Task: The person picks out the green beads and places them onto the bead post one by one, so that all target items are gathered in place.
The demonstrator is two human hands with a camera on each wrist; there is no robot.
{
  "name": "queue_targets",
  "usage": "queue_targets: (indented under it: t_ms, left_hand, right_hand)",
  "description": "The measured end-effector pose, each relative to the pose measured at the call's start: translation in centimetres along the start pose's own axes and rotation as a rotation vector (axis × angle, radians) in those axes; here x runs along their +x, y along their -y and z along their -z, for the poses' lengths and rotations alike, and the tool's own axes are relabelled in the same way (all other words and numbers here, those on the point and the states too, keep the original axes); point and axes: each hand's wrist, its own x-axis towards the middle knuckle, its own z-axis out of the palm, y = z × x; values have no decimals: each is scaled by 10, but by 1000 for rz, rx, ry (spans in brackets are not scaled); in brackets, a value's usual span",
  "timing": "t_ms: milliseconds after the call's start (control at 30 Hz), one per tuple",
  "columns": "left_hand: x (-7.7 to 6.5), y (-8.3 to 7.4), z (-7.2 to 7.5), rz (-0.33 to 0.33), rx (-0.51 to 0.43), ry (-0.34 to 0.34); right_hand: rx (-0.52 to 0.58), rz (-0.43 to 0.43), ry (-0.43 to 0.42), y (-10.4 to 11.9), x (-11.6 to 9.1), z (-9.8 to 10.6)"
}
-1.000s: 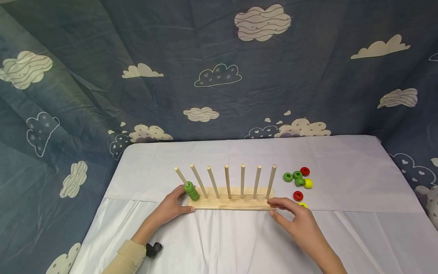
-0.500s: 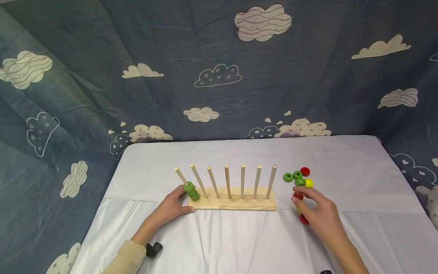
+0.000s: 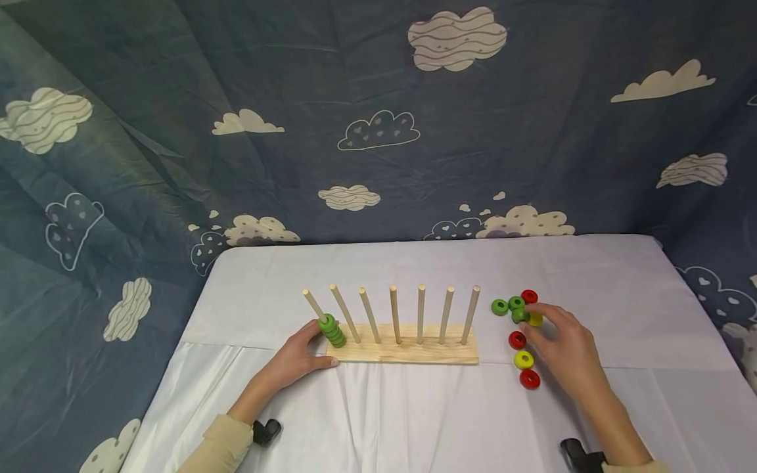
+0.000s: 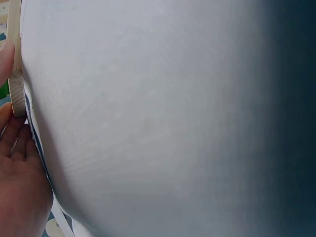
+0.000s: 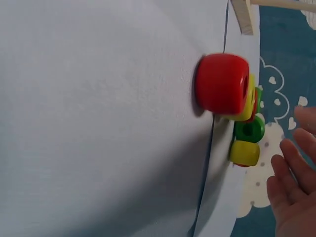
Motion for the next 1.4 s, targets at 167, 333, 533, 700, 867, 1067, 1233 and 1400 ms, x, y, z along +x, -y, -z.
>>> queue_targets:
  t_ms: [167, 333, 533, 700, 867, 1067, 1233, 1400]
  left_hand:
    - [1, 1, -1, 4, 8, -2]
    - [1, 2, -2, 6, 13, -4]
    - [1, 1, -3, 2, 6, -4]
    - [0, 0, -2, -3, 5, -8]
    - [0, 0, -2, 6, 6, -7]
    - [1, 1, -3, 0, 1, -4]
    - [1, 2, -2, 7, 10, -7]
    - [0, 1, -2, -3, 4, -13]
  right_hand:
    - [-25, -47, 51, -7, 10, -5]
    - [-40, -57, 68, -12, 18, -11]
    - [-70, -81, 67, -15, 22, -21]
    - [-93, -93, 61, -17, 26, -27]
    - [-100, -113, 70, -17, 27, -28]
    - [-78, -105, 68, -13, 23, -25]
    - [-74, -71, 66, -11, 20, -22]
    - [-64, -60, 83, -10, 20, -24]
